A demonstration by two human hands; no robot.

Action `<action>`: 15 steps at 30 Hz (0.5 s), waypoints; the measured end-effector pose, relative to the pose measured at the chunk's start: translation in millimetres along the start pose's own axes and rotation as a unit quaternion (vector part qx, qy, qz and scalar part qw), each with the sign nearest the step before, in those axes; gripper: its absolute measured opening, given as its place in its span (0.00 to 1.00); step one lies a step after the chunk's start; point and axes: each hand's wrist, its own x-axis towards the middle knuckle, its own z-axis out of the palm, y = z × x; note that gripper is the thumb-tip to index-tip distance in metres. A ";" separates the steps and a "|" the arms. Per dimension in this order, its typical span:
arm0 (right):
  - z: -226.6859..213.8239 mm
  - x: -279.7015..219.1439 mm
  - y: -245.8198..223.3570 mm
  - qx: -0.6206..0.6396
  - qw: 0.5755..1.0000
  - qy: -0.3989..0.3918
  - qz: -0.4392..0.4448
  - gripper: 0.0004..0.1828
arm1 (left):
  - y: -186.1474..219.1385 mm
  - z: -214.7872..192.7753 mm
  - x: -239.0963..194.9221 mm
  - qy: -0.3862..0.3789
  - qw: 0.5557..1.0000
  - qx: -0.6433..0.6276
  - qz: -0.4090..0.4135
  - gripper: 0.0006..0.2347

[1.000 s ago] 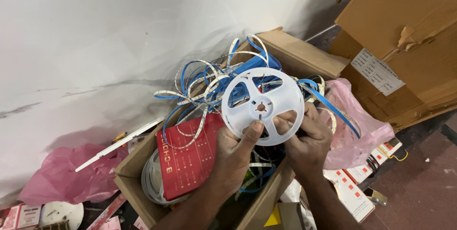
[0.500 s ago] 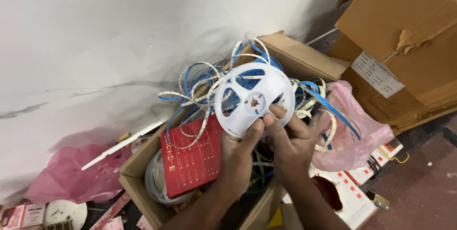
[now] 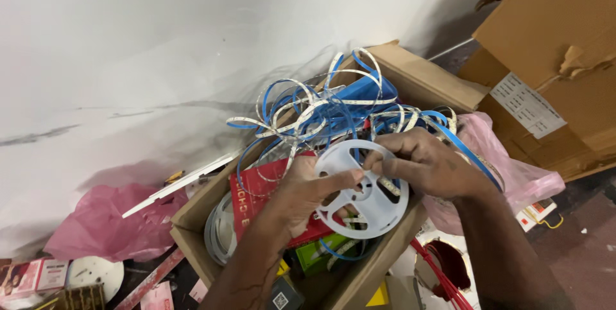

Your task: The person unwinds a white LED strip from a plastic reel and moves blue and white wires aside inside a cardboard box full of electrical components.

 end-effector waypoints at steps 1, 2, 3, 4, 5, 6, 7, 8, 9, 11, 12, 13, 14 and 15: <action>1.8 -0.7 -1.6 0.017 1.000 0.008 -0.005 0.10 | -2.2 1.9 0.5 0.011 1.000 0.006 0.011 0.15; 2.4 -1.3 -2.6 0.034 0.999 0.019 -0.010 0.10 | -4.3 4.4 2.2 0.020 0.999 0.014 0.023 0.14; 2.9 -2.2 -2.8 0.051 0.998 0.029 -0.016 0.11 | -6.8 7.0 3.0 0.030 0.999 0.021 0.034 0.13; 1.7 -3.3 -2.9 0.054 0.998 0.039 -0.011 0.11 | -9.1 10.3 5.2 0.031 0.998 0.009 0.049 0.13; 0.6 -4.0 -2.6 0.058 0.997 0.048 -0.007 0.11 | -11.5 13.5 7.0 0.031 0.997 -0.003 0.064 0.13; 1.0 -5.9 -1.9 0.062 0.996 0.058 -0.002 0.11 | -14.2 15.7 7.6 0.032 0.996 -0.015 0.078 0.13; 2.7 -5.9 -1.0 0.077 0.994 0.078 0.002 0.12 | -15.8 16.7 8.9 0.036 0.995 -0.015 0.090 0.13; 6.5 -4.8 0.0 0.093 0.991 0.096 0.007 0.12 | -17.3 17.2 9.5 0.041 0.994 -0.015 0.102 0.12; 9.6 -5.2 0.3 0.109 0.987 0.115 0.011 0.12 | -18.7 17.7 9.6 0.047 0.992 -0.015 0.113 0.12; 18.3 -6.8 0.3 0.112 0.977 0.174 0.053 0.12 | -20.0 19.2 10.0 0.051 0.991 -0.023 0.124 0.12; 24.0 -6.9 0.3 0.114 0.970 0.202 0.073 0.12 | -20.2 19.4 9.9 0.053 0.990 -0.026 0.131 0.12; 30.3 -6.3 0.6 0.116 0.963 0.236 0.058 0.12 | -20.2 19.9 10.0 0.057 0.989 -0.027 0.132 0.12; 37.1 -5.7 1.3 0.117 0.955 0.269 0.042 0.12 | -20.3 20.5 9.5 0.062 0.989 -0.028 0.134 0.12; 42.7 -5.5 2.5 0.119 0.946 0.301 0.027 0.13 | -20.1 20.8 9.1 0.066 0.988 -0.028 0.136 0.12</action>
